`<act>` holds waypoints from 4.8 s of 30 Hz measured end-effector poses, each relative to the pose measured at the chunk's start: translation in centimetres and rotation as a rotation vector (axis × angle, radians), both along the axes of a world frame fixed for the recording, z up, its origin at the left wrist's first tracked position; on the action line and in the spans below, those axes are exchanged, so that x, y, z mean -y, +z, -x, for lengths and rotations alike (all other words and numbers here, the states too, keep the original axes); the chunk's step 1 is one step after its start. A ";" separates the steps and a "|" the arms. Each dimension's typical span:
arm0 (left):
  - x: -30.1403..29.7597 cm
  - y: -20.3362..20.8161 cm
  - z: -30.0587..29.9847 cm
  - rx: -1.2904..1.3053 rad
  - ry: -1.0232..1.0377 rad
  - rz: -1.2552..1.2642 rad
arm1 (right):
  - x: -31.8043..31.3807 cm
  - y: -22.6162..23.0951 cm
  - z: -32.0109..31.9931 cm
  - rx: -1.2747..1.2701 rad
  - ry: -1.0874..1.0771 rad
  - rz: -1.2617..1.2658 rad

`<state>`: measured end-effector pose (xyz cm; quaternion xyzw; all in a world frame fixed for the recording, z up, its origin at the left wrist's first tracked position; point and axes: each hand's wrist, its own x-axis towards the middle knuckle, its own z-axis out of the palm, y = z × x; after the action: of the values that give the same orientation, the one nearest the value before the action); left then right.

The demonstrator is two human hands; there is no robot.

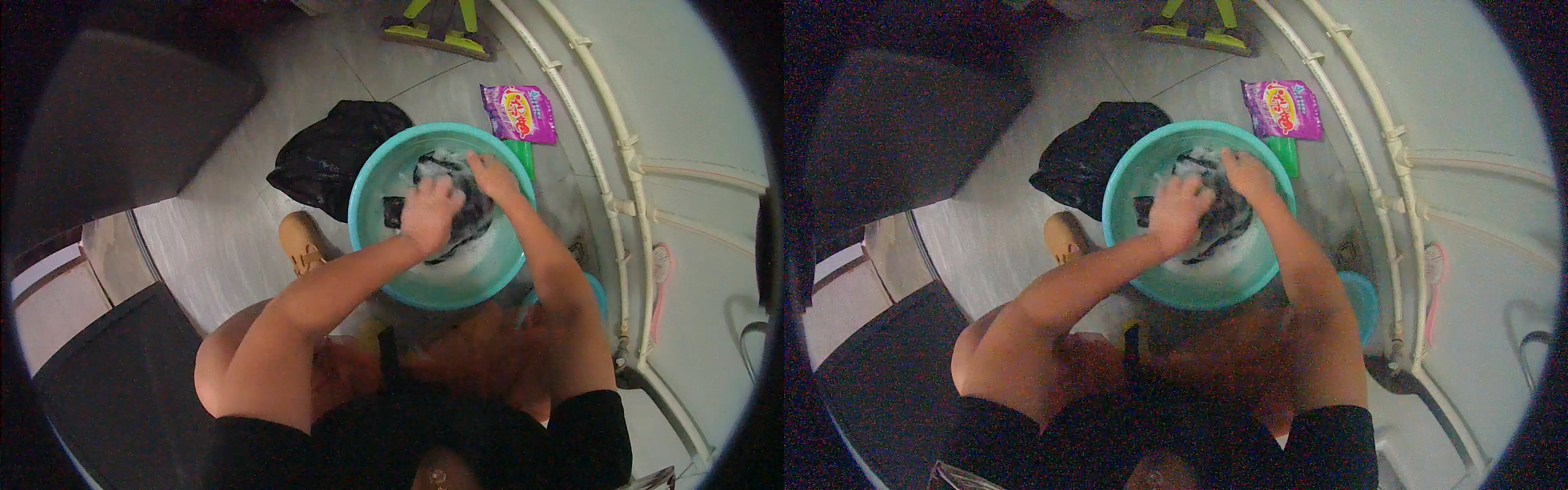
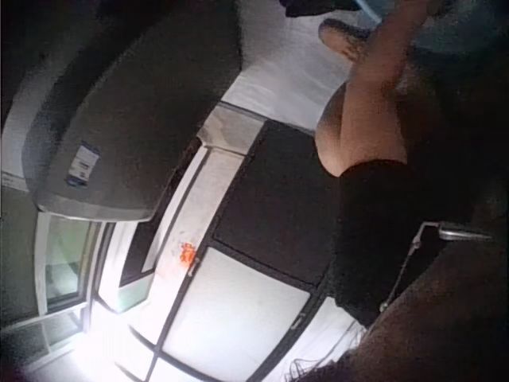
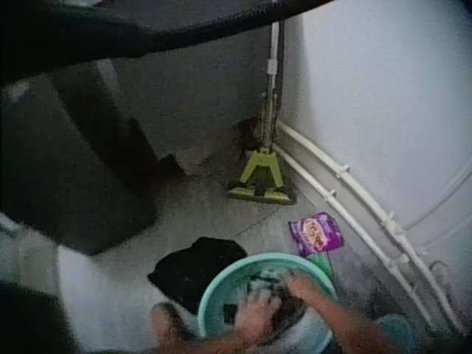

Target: The person sits on the floor and hand-washes dark clothing in a turquoise basin filled with soapy water. They repeatedly submerge, agitate, and wring the garments, then transfer them to a second basin.

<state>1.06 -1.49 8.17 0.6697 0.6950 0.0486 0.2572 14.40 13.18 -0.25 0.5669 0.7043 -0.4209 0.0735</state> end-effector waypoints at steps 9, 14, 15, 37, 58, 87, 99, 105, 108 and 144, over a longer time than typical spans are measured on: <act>5.6 -4.5 -2.0 0.032 0.280 0.438 | 11.0 -0.1 -4.0 0.188 0.609 -0.379; 7.1 -10.8 -4.0 -0.114 0.069 0.575 | 9.0 -3.5 -2.3 0.196 0.847 -0.193; 6.1 -11.0 -3.5 -0.048 0.078 0.603 | 7.3 -4.6 -2.3 0.224 0.906 -0.157; 3.3 -3.2 0.0 0.153 -0.358 -0.049 | 2.8 5.8 -1.0 0.288 0.382 -0.172; 1.1 -17.5 2.2 0.055 0.467 0.144 | 5.4 -4.2 4.9 0.092 0.533 -0.228; 0.8 -17.1 -0.8 0.203 -0.078 0.683 | 5.9 -14.3 -5.1 0.139 0.447 0.085; -2.3 -7.5 0.5 0.344 0.734 0.211 | -0.1 -3.4 -1.3 -0.037 -0.180 0.376; 1.0 -4.7 1.0 0.347 0.222 0.053 | 2.9 2.7 -0.8 -0.005 0.307 -0.052; 3.1 -4.8 2.2 -0.006 0.257 0.095 | 8.6 3.0 -2.6 0.276 0.626 -0.251; 5.3 -4.7 -2.1 0.017 0.221 0.308 | 9.9 2.8 -2.7 0.201 0.604 -0.248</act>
<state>3.18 -6.79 3.43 0.5417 0.7613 -0.0247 0.3554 17.06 3.33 2.56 0.3760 0.8755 -0.2332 0.1944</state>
